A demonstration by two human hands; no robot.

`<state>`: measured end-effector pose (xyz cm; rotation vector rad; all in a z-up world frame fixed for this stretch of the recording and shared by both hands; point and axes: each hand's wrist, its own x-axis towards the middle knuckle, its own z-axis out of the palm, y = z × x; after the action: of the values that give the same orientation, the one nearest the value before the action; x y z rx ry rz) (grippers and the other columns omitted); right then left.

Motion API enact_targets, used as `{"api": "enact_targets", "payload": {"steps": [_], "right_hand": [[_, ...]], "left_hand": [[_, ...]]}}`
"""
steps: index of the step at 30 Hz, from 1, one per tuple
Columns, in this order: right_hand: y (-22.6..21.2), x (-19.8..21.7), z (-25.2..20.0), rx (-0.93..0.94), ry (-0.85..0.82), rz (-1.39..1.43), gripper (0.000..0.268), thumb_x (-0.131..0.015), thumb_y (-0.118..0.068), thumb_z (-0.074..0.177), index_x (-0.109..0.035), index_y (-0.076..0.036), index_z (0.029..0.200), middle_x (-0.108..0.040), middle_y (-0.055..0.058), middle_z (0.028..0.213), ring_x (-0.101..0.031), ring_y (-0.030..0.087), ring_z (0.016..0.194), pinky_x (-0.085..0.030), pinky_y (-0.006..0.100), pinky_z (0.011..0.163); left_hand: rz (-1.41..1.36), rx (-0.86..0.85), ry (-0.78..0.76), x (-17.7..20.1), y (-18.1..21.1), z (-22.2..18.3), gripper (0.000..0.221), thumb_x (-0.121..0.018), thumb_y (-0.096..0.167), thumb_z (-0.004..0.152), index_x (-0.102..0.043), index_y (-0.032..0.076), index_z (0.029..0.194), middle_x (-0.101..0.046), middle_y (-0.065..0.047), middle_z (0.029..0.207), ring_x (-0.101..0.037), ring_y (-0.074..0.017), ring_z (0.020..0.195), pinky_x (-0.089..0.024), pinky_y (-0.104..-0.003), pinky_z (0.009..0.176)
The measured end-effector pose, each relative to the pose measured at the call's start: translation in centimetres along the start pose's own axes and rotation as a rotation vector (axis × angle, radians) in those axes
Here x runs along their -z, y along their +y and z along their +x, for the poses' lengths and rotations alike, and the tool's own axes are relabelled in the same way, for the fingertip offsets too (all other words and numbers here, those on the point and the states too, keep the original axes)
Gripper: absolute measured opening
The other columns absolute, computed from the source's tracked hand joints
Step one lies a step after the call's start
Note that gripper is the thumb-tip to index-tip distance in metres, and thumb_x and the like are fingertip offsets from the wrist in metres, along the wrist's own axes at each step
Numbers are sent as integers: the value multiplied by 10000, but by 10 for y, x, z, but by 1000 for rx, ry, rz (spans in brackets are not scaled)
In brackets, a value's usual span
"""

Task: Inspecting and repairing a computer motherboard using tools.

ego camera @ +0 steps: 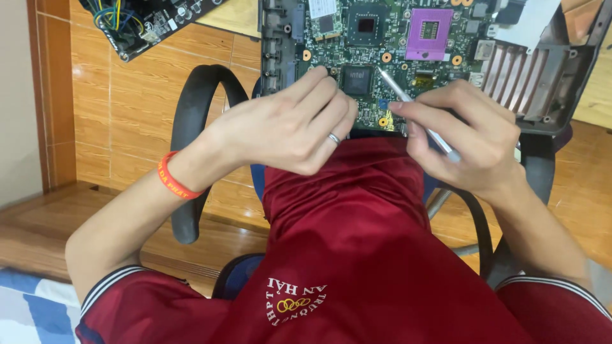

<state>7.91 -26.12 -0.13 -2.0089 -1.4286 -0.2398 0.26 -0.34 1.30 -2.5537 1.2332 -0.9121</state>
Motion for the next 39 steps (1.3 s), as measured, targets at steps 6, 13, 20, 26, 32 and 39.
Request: {"api": "enact_targets", "payload": {"steps": [6,13,20,26,32,39], "right_hand": [[-11,5,19,-13,-65,-28,283,-856,-5,797,-728,12,1049,-647,124,902,-617,286,797,-505,397,690],[-17,-1,33,-56,-128,-28,408,-869,-89,853,-667,-9,1198,-607,120,1056,-592,286,937,-513,403,791],[-19,-5,32,-45,-202,-83,405,-835,-86,922,-658,-39,1283,-605,85,1097,-583,267,958,-512,389,811],[-26,-5,41,-13,-166,-110,368,-834,-73,868,-682,-29,1201,-612,84,1028,-579,268,899,-505,384,744],[-16,-17,22,-41,-140,-113,365,-861,-92,885,-696,-67,1209,-617,57,1061,-568,235,904,-493,370,764],[-16,-27,11,-111,-100,-122,330,-873,-104,918,-707,-112,1203,-611,38,1062,-569,226,925,-490,355,787]], "left_hand": [[-506,237,124,-14,22,-40,246,-787,126,1031,-662,-54,1142,-631,-140,1069,-643,-326,1033,-547,-426,988],[-533,619,215,-35,71,-60,368,-903,179,941,-669,7,1168,-643,-140,1163,-654,-330,1136,-565,-464,1058],[-493,569,300,-36,69,-56,310,-839,31,911,-702,-33,1181,-649,-153,1134,-646,-325,1077,-579,-489,1037],[-551,547,310,-31,66,-56,267,-802,22,942,-709,-72,1174,-664,-168,1141,-654,-331,1093,-590,-474,1045],[-515,499,288,-31,63,-55,300,-774,26,898,-711,-96,1165,-660,-188,1135,-657,-339,1078,-595,-472,1030],[-539,512,270,-21,59,-51,276,-807,11,920,-709,-88,1159,-663,-171,1136,-654,-324,1072,-596,-461,1027]]}}
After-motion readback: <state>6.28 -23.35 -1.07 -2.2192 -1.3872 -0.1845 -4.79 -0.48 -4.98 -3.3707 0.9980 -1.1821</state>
